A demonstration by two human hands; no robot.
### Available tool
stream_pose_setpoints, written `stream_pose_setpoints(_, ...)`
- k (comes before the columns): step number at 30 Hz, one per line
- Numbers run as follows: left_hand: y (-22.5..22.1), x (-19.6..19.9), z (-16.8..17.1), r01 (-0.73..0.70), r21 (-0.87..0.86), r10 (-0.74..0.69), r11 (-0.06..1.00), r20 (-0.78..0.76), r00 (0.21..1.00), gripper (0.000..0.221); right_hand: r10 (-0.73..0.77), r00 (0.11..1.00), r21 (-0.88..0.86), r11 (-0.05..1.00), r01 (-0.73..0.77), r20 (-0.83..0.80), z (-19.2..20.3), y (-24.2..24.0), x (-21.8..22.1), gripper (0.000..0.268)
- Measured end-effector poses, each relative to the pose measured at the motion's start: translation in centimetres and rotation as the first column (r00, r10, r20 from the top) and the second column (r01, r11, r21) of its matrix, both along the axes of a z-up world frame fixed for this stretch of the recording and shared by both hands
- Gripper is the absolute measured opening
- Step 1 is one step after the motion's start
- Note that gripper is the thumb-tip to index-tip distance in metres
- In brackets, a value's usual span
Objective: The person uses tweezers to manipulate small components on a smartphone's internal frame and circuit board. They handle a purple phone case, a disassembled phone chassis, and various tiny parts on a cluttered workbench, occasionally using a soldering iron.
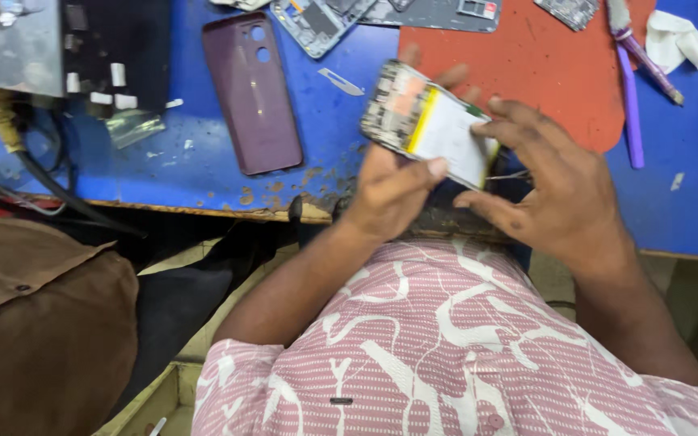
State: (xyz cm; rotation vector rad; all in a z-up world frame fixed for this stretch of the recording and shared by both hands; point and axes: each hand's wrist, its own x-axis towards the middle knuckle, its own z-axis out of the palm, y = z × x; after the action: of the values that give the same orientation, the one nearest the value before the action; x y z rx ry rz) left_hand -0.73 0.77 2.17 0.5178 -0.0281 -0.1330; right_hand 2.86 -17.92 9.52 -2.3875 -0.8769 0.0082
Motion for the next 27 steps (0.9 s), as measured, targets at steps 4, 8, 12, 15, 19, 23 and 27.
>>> stream_pose_setpoints(4, -0.4, 0.0, -0.4, 0.038, 0.063, -0.041, 0.997, 0.052, 0.998, 0.105, -0.037, 0.998, 0.052, 0.998, 0.039, -0.049, -1.1, 0.2, -0.1, 0.067)
stream_pose_setpoints(8, 1.6, 0.2, -0.9, 0.016, 0.201, -0.038, 0.980, 0.105, 0.994, 0.095, -0.083, 0.995, 0.070, 0.994, 0.086, -0.046, -1.9, -0.9, 0.4, 0.064)
stream_pose_setpoints(12, 6.4, 1.5, -1.1, -0.159, 0.676, 0.076, 0.719, 0.150, 0.986, 0.072, -0.243, 0.969, -0.034, 0.970, 0.242, -0.029, -1.9, -2.2, 1.0, 0.056)
stream_pose_setpoints(15, 9.7, 3.2, -0.9, -0.330, 0.943, 0.092, 0.050, 0.325, 0.941, 0.066, -0.288, 0.957, -0.038, 0.956, 0.289, 0.047, -1.7, -3.4, 1.4, 0.057)
stream_pose_setpoints(19, 12.0, 5.5, -0.2, -0.382, 0.769, -0.046, -0.513, 0.419, 0.907, 0.081, -0.321, 0.939, -0.038, 0.944, 0.328, 0.123, -1.7, -4.9, 2.9, 0.053)
stream_pose_setpoints(23, 12.7, 8.0, 0.5, -0.381, 0.723, -0.120, -0.575, 0.387, 0.914, 0.086, -0.231, 0.928, -0.083, 0.961, 0.265, 0.292, -2.0, -5.1, 5.4, 0.051)
stream_pose_setpoints(27, 12.6, 8.9, 0.1, -0.320, 0.734, -0.110, -0.599, 0.320, 0.941, 0.070, -0.157, 0.913, -0.155, 0.961, 0.230, 0.376, -2.9, -4.1, 7.6, 0.051)
